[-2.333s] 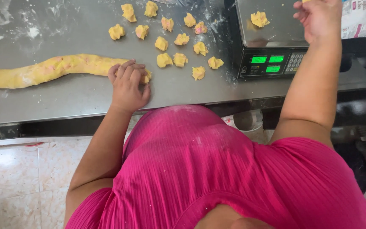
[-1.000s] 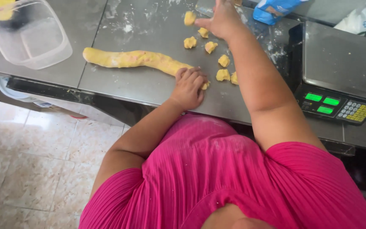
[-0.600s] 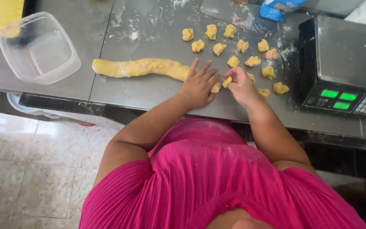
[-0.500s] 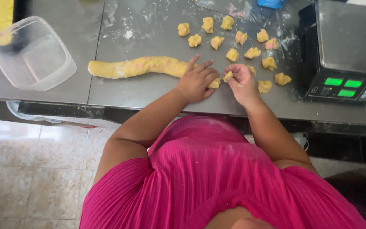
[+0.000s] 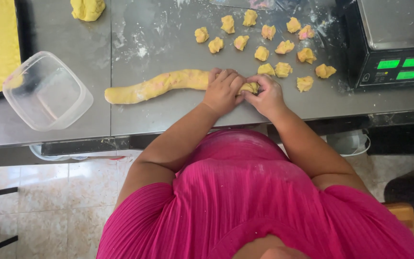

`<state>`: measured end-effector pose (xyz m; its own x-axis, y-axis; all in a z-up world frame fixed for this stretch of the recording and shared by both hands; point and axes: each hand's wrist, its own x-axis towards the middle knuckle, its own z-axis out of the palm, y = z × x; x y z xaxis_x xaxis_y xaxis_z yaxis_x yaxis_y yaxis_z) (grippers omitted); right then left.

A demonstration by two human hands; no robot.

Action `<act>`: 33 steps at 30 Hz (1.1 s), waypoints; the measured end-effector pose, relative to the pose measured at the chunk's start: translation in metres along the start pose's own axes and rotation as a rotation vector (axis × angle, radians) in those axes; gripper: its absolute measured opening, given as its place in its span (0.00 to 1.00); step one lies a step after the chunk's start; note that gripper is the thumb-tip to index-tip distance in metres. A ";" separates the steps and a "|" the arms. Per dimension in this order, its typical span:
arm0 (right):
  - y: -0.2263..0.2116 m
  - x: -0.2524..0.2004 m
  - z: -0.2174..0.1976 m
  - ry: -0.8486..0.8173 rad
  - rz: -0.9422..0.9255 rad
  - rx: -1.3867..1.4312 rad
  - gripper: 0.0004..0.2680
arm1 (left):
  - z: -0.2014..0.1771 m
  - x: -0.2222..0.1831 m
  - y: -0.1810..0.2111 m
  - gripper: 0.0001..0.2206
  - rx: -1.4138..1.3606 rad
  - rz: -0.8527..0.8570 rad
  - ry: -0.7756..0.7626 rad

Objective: Rolling dough into a long cylinder and portioning it into small balls by weighing each piece on a digital scale.

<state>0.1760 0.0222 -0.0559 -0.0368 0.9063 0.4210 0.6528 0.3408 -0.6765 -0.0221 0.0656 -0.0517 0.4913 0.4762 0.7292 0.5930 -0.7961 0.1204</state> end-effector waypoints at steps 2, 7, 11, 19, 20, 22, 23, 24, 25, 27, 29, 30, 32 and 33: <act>0.001 0.001 0.002 0.034 0.003 0.025 0.14 | -0.001 0.000 0.000 0.14 -0.009 0.007 0.005; -0.005 0.004 -0.009 0.029 -0.010 0.043 0.08 | -0.002 -0.002 -0.003 0.21 -0.016 0.032 -0.031; 0.009 -0.003 -0.015 0.026 0.121 0.310 0.08 | -0.012 0.002 0.001 0.21 -0.038 0.020 -0.003; -0.001 0.009 -0.036 0.052 0.468 1.101 0.09 | -0.013 0.003 0.002 0.20 -0.019 -0.019 -0.119; 0.005 0.008 -0.036 0.061 0.470 1.101 0.09 | -0.014 0.003 0.002 0.20 -0.025 -0.013 -0.122; 0.018 0.005 -0.039 0.032 0.511 1.236 0.09 | -0.015 0.005 0.002 0.20 -0.039 -0.027 -0.157; 0.024 0.003 -0.040 0.044 0.513 1.234 0.09 | -0.015 0.004 0.001 0.20 -0.047 -0.018 -0.160; 0.030 0.001 -0.043 0.028 0.591 1.319 0.08 | -0.014 0.003 0.001 0.20 -0.032 -0.021 -0.157; 0.036 -0.002 -0.045 0.013 0.670 1.403 0.07 | -0.013 0.003 0.001 0.19 -0.017 -0.023 -0.154; 0.046 -0.011 -0.060 0.003 0.707 1.496 0.05 | -0.014 0.003 -0.002 0.19 -0.015 -0.008 -0.152; 0.047 -0.022 -0.076 -0.004 0.756 1.594 0.06 | -0.016 0.003 0.000 0.19 -0.019 0.002 -0.161; 0.044 -0.021 -0.086 -0.022 0.708 1.653 0.08 | -0.018 0.004 0.001 0.19 -0.029 -0.010 -0.148; 0.050 -0.024 -0.105 -0.049 0.664 1.709 0.10 | -0.016 0.004 0.002 0.19 -0.036 -0.029 -0.135; 0.060 -0.027 -0.114 -0.017 0.576 1.592 0.07 | -0.013 0.003 0.002 0.19 -0.020 -0.021 -0.110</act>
<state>0.3028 -0.0108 -0.0390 -0.0975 0.9922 -0.0778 -0.7702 -0.1247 -0.6255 -0.0276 0.0608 -0.0404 0.5466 0.5302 0.6481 0.5919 -0.7921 0.1488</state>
